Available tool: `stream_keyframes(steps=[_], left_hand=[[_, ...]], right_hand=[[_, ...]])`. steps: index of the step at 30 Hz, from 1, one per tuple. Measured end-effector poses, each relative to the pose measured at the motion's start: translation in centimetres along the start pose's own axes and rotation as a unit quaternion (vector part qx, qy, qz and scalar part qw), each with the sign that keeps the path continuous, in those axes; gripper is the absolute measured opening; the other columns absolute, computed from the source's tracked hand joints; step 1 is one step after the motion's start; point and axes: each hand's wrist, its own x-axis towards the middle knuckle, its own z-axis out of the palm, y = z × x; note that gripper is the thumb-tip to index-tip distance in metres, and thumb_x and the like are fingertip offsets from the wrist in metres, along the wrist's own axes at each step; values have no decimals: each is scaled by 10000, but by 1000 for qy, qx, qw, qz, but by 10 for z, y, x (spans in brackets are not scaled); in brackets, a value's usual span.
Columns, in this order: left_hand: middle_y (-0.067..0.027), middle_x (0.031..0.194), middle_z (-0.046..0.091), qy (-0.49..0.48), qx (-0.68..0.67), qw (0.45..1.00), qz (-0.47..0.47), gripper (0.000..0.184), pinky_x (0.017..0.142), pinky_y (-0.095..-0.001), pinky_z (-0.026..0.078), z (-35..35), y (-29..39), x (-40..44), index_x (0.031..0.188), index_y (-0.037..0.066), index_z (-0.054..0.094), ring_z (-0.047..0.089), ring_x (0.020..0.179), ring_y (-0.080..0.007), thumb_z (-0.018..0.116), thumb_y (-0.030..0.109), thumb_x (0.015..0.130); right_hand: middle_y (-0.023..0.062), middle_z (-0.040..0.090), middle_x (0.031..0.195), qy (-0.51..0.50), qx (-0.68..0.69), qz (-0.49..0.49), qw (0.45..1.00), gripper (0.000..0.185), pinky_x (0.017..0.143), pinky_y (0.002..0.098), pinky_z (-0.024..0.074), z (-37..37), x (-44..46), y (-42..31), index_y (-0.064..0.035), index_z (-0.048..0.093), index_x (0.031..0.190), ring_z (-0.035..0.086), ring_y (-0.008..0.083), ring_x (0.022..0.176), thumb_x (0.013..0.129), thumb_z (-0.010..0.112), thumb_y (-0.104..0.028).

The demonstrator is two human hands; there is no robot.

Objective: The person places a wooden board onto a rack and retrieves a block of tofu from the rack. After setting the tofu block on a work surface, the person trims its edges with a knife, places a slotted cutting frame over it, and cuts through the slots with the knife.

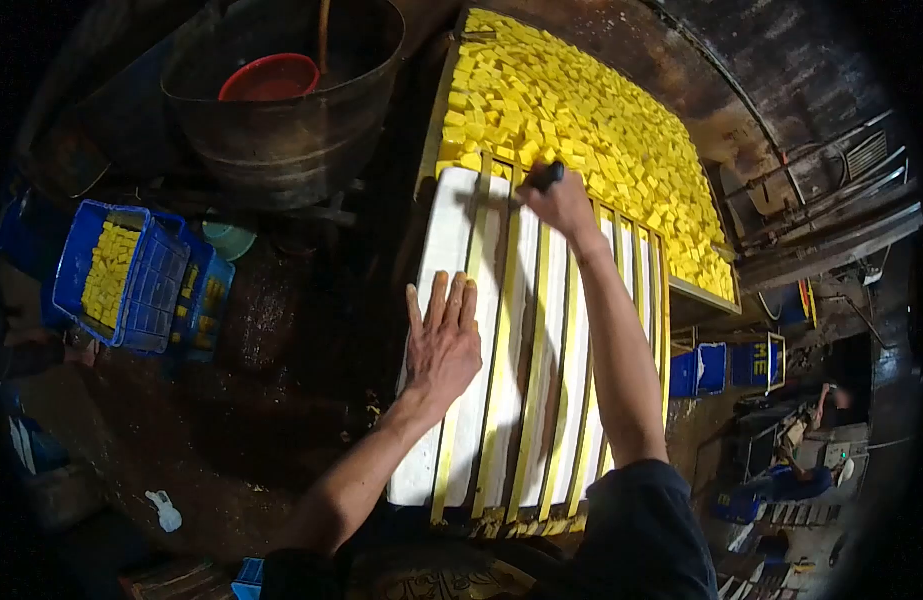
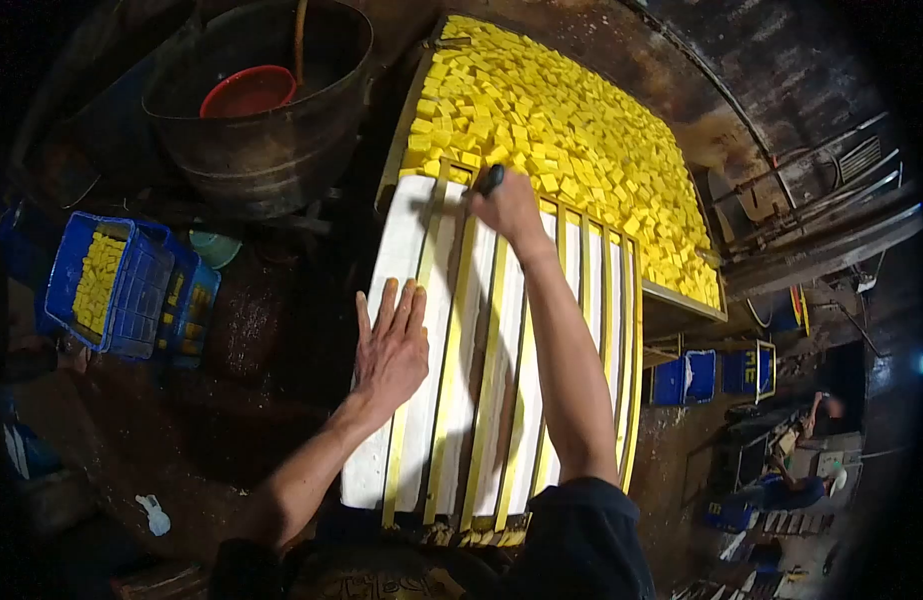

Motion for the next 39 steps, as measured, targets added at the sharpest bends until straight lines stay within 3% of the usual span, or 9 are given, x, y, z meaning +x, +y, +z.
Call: stream_keyframes(steps=[9, 12, 13, 14, 17, 22, 28, 33, 39], left_hand=[[-193, 1473, 339, 12, 18, 1000, 10, 532, 1137, -582, 58, 5, -2, -1, 1385, -59, 359, 186, 1421, -337, 450, 139, 899], [-192, 1469, 345, 17, 12, 1000, 12, 523, 1136, -587, 61, 2, 0, -1, 1380, -59, 365, 195, 1418, -338, 444, 142, 903], [-192, 1467, 347, 18, 4, 1000, 12, 519, 1134, -592, 65, 0, 0, -1, 1376, -59, 370, 203, 1414, -341, 442, 143, 904], [-192, 1460, 355, 30, -16, 999, 0, 524, 1129, -602, 75, 3, 2, 0, 1367, -60, 378, 223, 1403, -351, 459, 137, 888], [-182, 1458, 361, -17, -2, 1000, -12, 544, 1129, -603, 70, -7, 1, 1, 1361, -50, 387, 208, 1411, -341, 495, 126, 858], [-179, 1463, 356, 13, -15, 1000, -13, 555, 1123, -613, 57, 1, -1, -3, 1376, -47, 378, 183, 1419, -348, 483, 143, 865], [-261, 1489, 245, 36, -29, 999, -25, 601, 1118, -614, 29, -13, 5, -18, 1378, -83, 348, 136, 1419, -392, 499, 210, 877], [-358, 1491, -63, 19, -103, 993, -50, 1149, 1094, -638, 2, -41, 10, -131, 1440, -95, 19, -53, 1401, -494, 754, 351, 678], [-305, 1509, -122, -152, -206, 963, -79, 1314, 1128, -566, 61, -106, -5, -255, 1463, -30, -73, -64, 1416, -449, 826, 414, 615]], right_hand=[[90, 624, 650, -330, 323, 260, 848, 123, 593, 283, 478, -100, -304, -202, -3, 653, 839, 578, 129, 589, 784, 669, -112], [81, 567, 591, -150, 414, 212, 872, 204, 496, 239, 437, -113, -250, -178, 29, 609, 841, 528, 68, 542, 824, 697, -155], [59, 543, 579, 36, 227, 78, 970, 190, 485, 217, 420, -75, -236, -132, 24, 599, 808, 506, 49, 537, 839, 678, -145], [59, 555, 577, 31, 60, 27, 997, 199, 479, 237, 415, -85, -173, -126, 3, 581, 759, 517, 78, 515, 852, 659, -154], [172, 586, 623, 147, 166, 16, 975, 168, 529, 366, 460, -31, -22, -75, -25, 576, 772, 583, 324, 541, 813, 647, -171], [232, 618, 675, 46, 34, -9, 998, 228, 624, 436, 516, 35, 59, -27, -9, 620, 742, 620, 407, 674, 718, 678, -229], [219, 588, 620, 33, 44, -35, 998, 189, 589, 464, 490, 0, -57, -90, -22, 589, 719, 588, 422, 620, 712, 670, -192], [196, 596, 592, -49, 183, 111, 976, 119, 504, 372, 485, -43, -209, -209, 12, 575, 729, 622, 357, 550, 736, 665, -64], [178, 603, 594, -141, 263, 175, 938, 107, 512, 386, 482, -61, -324, -277, 2, 545, 749, 623, 358, 555, 715, 636, -43]])
